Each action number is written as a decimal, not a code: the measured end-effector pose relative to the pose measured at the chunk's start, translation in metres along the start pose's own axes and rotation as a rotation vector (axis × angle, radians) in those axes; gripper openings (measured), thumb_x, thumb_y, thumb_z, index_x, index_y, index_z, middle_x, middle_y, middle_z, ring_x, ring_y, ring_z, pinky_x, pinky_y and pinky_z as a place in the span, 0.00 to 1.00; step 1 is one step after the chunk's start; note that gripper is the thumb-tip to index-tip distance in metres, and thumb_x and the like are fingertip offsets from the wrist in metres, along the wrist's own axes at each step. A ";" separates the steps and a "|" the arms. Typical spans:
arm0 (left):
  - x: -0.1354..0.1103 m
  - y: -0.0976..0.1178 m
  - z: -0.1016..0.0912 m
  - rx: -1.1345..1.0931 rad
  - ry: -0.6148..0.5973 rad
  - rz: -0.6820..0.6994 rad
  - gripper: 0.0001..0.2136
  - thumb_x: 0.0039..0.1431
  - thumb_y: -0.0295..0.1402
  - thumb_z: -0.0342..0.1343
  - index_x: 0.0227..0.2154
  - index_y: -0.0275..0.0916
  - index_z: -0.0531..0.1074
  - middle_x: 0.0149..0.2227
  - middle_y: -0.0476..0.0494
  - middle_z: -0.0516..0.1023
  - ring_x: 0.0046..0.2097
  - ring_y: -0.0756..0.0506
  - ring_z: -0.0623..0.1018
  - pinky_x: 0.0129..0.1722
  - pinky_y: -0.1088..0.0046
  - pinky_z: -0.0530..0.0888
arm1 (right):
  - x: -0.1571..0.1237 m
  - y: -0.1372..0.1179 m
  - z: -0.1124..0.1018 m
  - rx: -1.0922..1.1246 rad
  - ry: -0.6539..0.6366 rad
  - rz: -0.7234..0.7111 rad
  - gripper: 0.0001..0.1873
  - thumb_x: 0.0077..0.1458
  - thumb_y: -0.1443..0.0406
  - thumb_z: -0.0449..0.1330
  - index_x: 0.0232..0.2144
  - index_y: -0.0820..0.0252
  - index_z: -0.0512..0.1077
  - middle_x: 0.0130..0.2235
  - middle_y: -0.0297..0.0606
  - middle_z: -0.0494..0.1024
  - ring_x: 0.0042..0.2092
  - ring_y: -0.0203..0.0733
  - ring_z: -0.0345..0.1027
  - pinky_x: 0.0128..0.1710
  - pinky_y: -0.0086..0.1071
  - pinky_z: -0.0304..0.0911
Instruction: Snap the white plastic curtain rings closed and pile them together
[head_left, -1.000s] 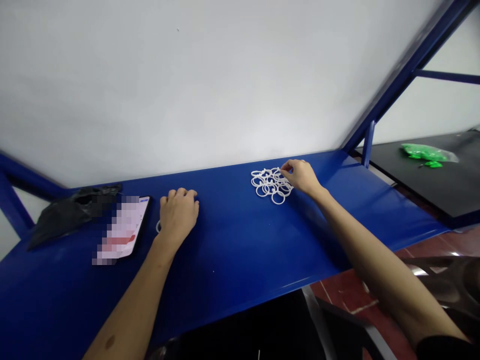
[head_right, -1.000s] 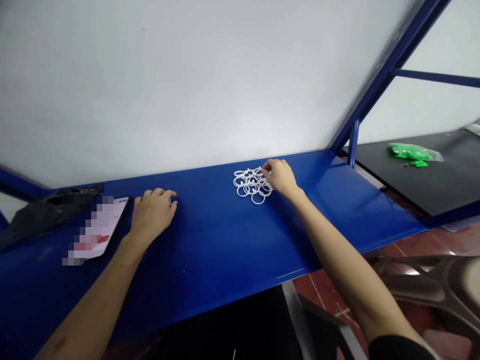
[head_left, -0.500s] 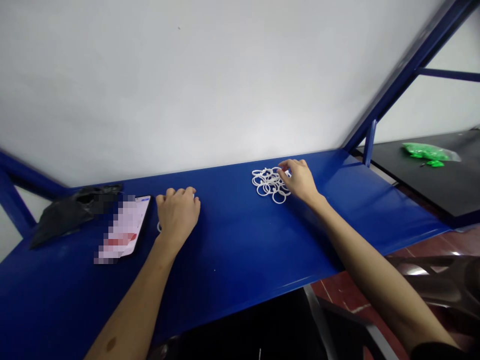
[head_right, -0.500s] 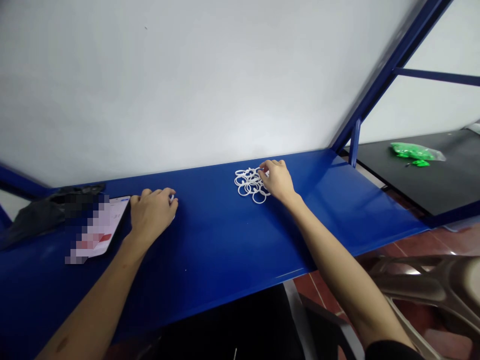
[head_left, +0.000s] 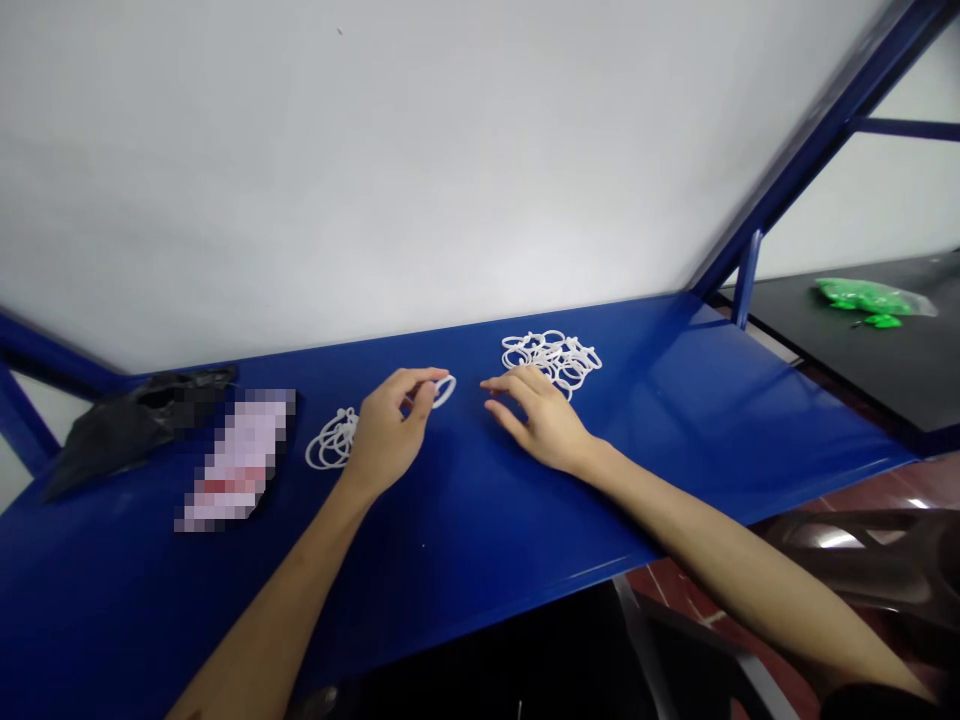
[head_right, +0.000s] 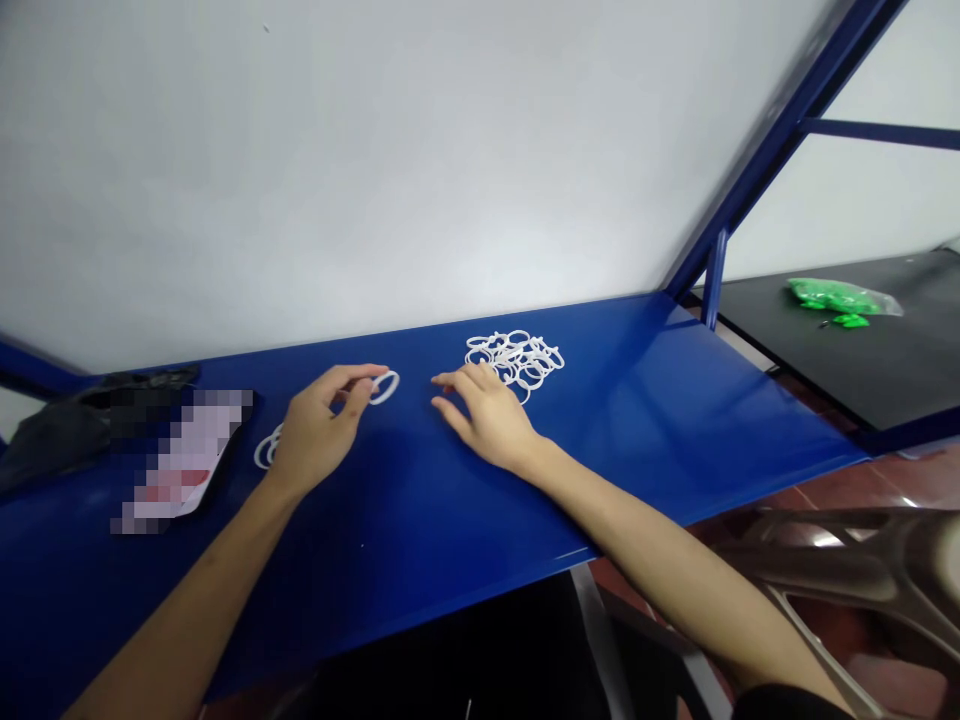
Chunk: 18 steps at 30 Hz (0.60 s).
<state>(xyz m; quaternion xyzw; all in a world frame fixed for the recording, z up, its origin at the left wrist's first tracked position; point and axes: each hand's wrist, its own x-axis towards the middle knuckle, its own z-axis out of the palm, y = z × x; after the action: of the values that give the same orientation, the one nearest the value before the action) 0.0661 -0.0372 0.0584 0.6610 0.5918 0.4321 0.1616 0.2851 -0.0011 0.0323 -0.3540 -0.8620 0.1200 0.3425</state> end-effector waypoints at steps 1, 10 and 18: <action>-0.002 0.000 0.003 -0.046 -0.041 -0.014 0.12 0.65 0.36 0.49 0.41 0.43 0.78 0.43 0.46 0.82 0.39 0.44 0.77 0.39 0.68 0.72 | 0.001 -0.002 -0.003 -0.024 0.007 -0.011 0.13 0.67 0.62 0.52 0.48 0.54 0.73 0.44 0.42 0.77 0.47 0.49 0.67 0.51 0.45 0.65; -0.007 -0.006 0.015 -0.034 -0.144 -0.042 0.13 0.66 0.38 0.50 0.43 0.44 0.79 0.43 0.48 0.82 0.34 0.48 0.76 0.36 0.70 0.71 | 0.001 0.076 -0.051 -0.464 0.039 0.128 0.11 0.63 0.64 0.58 0.43 0.58 0.79 0.45 0.48 0.75 0.45 0.53 0.62 0.48 0.48 0.65; -0.006 -0.006 0.014 -0.013 -0.144 -0.050 0.12 0.66 0.38 0.51 0.42 0.45 0.79 0.42 0.48 0.82 0.33 0.49 0.76 0.36 0.71 0.72 | -0.002 0.085 -0.045 -0.427 -0.021 0.039 0.06 0.60 0.66 0.62 0.38 0.58 0.79 0.44 0.47 0.74 0.45 0.51 0.63 0.46 0.46 0.66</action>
<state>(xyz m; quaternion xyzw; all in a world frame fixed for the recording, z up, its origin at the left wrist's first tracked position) 0.0732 -0.0378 0.0440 0.6743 0.5920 0.3833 0.2188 0.3611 0.0570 0.0266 -0.4339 -0.8643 -0.0551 0.2484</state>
